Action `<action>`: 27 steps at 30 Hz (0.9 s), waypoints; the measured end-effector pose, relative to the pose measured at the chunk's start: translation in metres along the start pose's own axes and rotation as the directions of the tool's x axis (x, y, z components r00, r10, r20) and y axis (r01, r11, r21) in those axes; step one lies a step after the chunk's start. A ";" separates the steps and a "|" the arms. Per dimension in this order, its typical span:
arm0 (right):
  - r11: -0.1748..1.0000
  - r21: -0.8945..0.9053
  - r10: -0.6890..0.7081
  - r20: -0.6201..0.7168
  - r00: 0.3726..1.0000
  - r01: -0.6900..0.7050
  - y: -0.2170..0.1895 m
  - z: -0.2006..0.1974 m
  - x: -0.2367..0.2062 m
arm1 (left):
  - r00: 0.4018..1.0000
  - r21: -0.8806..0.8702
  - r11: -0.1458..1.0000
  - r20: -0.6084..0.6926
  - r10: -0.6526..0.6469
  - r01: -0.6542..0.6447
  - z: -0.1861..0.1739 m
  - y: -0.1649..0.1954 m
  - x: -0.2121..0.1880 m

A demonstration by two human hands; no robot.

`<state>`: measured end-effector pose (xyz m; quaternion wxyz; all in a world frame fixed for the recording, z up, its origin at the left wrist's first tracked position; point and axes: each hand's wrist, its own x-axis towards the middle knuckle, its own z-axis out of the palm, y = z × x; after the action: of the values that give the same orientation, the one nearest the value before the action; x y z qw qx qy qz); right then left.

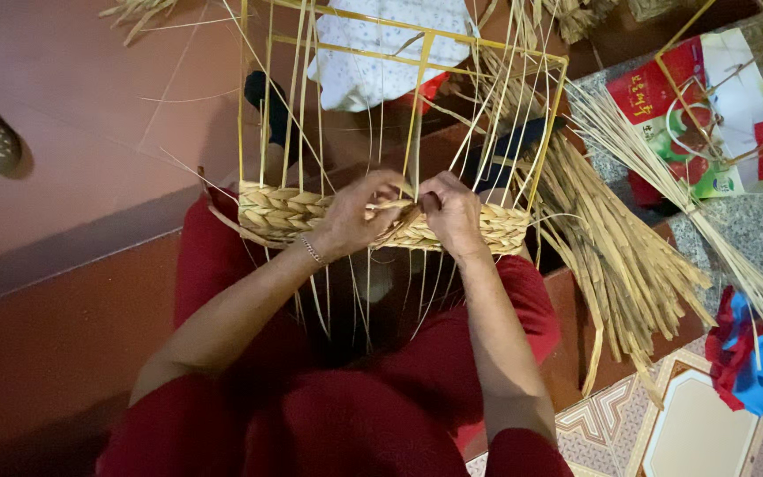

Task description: The person sits on the floor weaving a basket, threading and tightening palm leaf strips around the woven band and the upright bamboo stakes of the frame, pulling new strips from a pile beside them and working the weave along the band by hand.

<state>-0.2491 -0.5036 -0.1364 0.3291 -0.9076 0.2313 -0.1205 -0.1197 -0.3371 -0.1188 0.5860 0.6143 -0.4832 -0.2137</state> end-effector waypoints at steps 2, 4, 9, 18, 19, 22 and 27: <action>0.996 0.091 0.021 0.053 0.998 -0.026 -0.001 -0.004 -0.003 | 0.982 0.490 0.858 0.029 -0.188 0.150 -0.016 0.003 0.002; 0.974 0.193 0.090 0.143 0.986 -0.117 -0.001 -0.008 -0.005 | 0.990 0.738 0.667 -0.013 -0.141 0.105 -0.027 0.003 0.003; 0.977 0.202 0.061 0.007 0.998 -0.061 0.003 -0.003 -0.003 | 0.968 0.949 0.277 0.087 0.237 -0.153 -0.030 -0.008 -0.001; 1.000 0.006 -0.001 -0.237 0.971 0.002 0.027 0.028 -0.003 | 0.998 0.848 0.528 0.010 0.067 -0.044 -0.041 -0.026 -0.023; 0.999 -0.014 0.027 -0.241 0.970 -0.032 0.028 0.032 -0.004 | 0.989 0.865 0.490 0.042 0.139 -0.106 -0.038 -0.024 -0.025; 0.952 -0.301 -0.128 -0.250 0.960 0.048 0.030 0.044 -0.003 | 0.956 0.859 0.440 0.169 0.239 -0.262 -0.025 -0.017 -0.031; 0.904 -0.261 -0.390 -0.174 0.904 0.339 0.026 0.047 0.001 | 0.965 0.842 0.474 0.211 0.152 -0.259 -0.009 -0.016 -0.053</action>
<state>-0.2395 -0.4966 -0.1885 0.1679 -0.9469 0.1038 -0.2540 -0.1300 -0.2906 -0.1475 0.1954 0.7491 -0.6257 0.0954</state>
